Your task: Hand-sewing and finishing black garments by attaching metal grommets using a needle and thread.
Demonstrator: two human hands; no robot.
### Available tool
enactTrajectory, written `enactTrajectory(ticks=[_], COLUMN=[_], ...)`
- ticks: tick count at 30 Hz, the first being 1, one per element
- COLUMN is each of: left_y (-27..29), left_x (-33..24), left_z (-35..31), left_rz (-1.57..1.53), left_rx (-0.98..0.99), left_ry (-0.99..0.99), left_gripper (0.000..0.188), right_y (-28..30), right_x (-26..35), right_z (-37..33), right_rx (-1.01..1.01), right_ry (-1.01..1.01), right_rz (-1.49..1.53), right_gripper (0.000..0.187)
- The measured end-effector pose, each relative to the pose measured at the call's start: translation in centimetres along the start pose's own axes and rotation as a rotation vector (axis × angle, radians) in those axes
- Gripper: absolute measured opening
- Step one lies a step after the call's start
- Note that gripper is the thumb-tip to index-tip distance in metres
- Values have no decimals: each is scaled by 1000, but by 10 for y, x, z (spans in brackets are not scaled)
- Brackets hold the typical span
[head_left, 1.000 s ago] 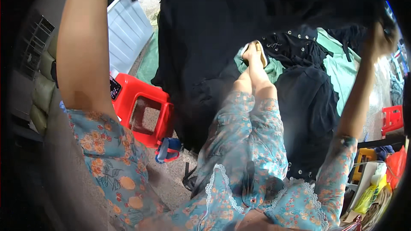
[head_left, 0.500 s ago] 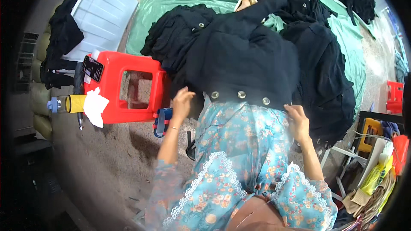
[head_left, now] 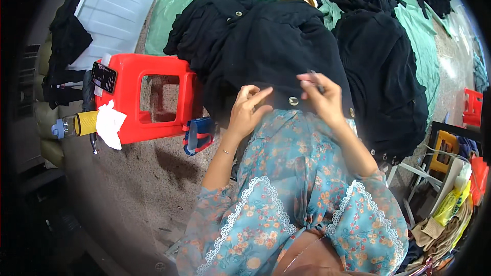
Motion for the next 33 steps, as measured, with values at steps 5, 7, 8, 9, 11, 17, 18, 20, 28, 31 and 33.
enactTrajectory(ticks=[5, 7, 8, 9, 11, 17, 18, 20, 28, 31, 33], left_y=[-5, -6, -6, -6, -5, 1, -1, -3, -19, -26, -28], left_x=[5, 6, 5, 6, 11, 17, 17, 16, 44, 47, 48], left_z=[-1, -7, -9, -10, -11, -12, -11, -11, -8, -13, -14], left_rz=[-166, -156, -148, -164, -145, -28, -19, -23, -145, -582, -703], left_rx=[-145, -176, -210, -214, -192, -168, -202, -209, -285, -198, -216], left_ry=[53, 84, 109, 137, 139, 97, 69, 103, 205, 492, 463], left_gripper=[25, 25, 25, 26, 25, 12, 8, 6, 5, 8, 13], right_y=[-44, -42, -40, -39, -39, -46, -47, -47, -43, -50, -55], right_x=[-56, -61, -60, -62, -65, -40, -41, -44, -29, -16, -13], right_z=[4, 1, 3, 4, 2, 3, 3, 2, 3, 4, -1], right_rx=[267, 355, 345, 336, 316, 439, 439, 438, 436, 484, 520], right_ry=[-99, -168, -185, -203, -222, 10, 45, 80, -11, 245, 524], right_rz=[177, 76, 93, 110, 133, -146, -152, -159, -156, -358, -577], right_gripper=[14, 11, 11, 11, 16, 17, 17, 17, 38, 30, 22])
Point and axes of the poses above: each hand's wrist, its own z-axis towards the middle knuckle, its own y-axis out of the back of the hand, x = y × z, the point moved 2 cm from there along z, towards the middle knuckle, and after that the axes turned 15 degrees about y, right-handed, at the moved point
